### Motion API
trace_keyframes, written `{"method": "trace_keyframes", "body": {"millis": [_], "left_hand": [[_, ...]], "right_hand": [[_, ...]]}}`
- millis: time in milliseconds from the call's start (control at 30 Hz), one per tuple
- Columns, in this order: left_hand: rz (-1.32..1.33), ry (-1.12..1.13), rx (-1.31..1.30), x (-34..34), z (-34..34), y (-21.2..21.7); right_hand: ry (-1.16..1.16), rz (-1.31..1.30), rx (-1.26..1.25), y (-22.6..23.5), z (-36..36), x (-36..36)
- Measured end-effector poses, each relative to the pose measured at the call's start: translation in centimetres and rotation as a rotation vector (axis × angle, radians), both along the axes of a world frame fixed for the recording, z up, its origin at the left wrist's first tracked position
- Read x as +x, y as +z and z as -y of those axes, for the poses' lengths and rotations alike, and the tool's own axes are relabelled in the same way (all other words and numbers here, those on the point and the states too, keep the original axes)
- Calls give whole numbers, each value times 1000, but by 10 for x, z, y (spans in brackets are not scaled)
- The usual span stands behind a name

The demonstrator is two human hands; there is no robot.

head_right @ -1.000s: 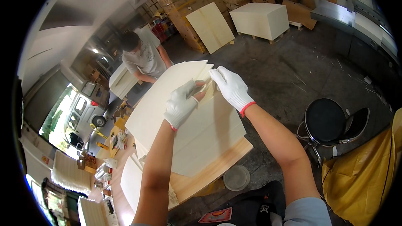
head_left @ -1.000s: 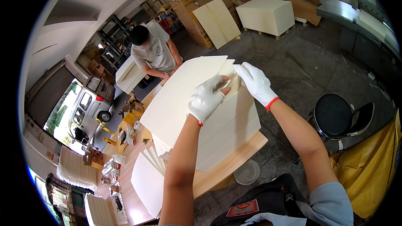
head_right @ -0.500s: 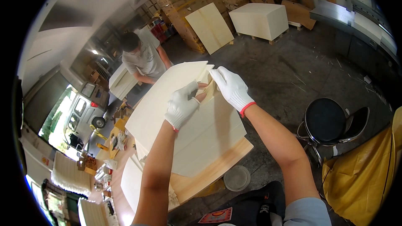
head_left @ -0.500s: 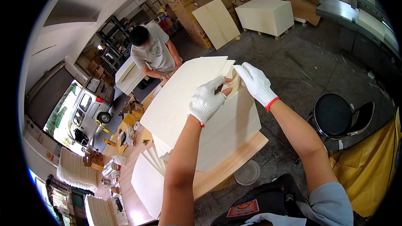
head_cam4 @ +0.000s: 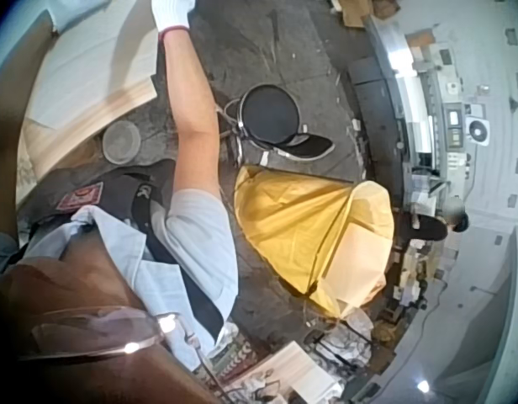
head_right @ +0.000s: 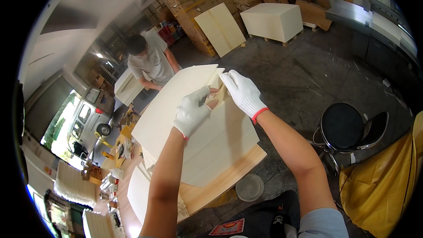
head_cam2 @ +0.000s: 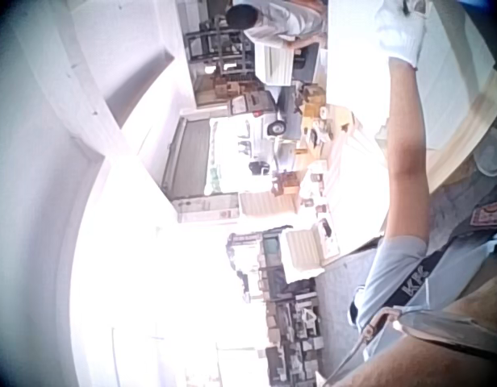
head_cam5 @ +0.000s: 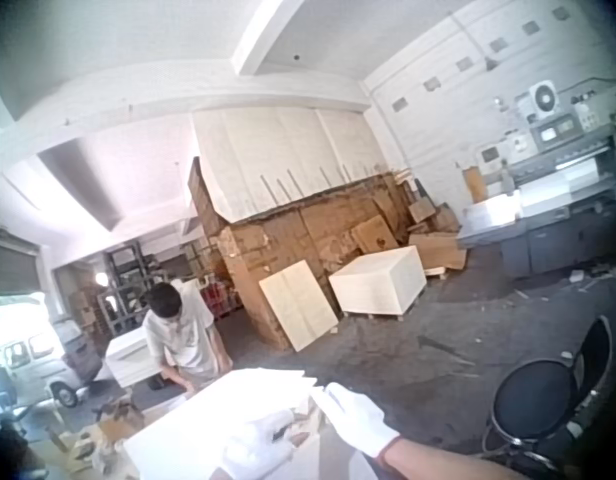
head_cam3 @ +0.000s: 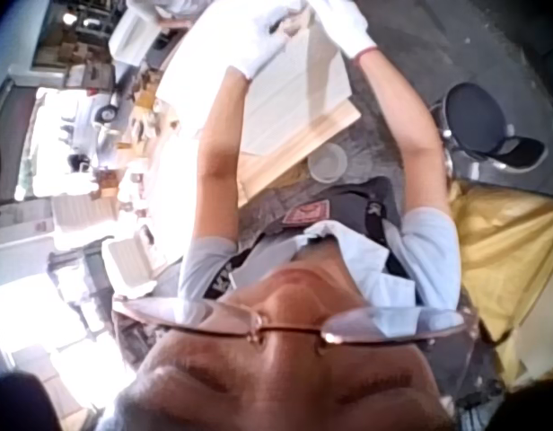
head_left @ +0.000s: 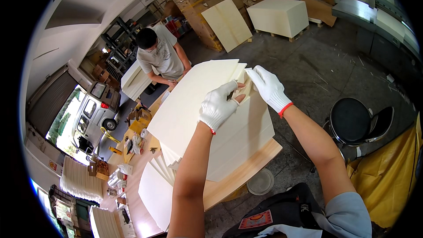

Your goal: The person stacks white rectangular panels on a wooden table. They pick up small groups of panels, align them, and place them onto a growing pile. The person repeats this process, handling the panels with gloved hands.

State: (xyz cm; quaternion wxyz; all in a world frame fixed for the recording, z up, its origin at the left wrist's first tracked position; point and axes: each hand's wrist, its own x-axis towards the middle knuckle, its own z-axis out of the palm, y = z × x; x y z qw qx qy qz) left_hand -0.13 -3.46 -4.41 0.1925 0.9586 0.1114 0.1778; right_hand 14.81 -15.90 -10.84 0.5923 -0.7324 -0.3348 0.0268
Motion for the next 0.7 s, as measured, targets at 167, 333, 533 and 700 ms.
{"method": "trace_keyframes", "body": {"millis": [167, 333, 533, 700], "left_hand": [[-46, 6, -104, 0, 0, 3], [15, -3, -120, 1, -2, -1], [-3, -28, -25, -2, -8, -2], [-43, -5, -7, -2, 6, 7]], "right_hand": [[7, -7, -9, -2, -2, 2], [15, -39, -30, 1, 0, 1], [5, -38, -17, -1, -2, 0], [-7, -48, -13, -3, -2, 3]]}}
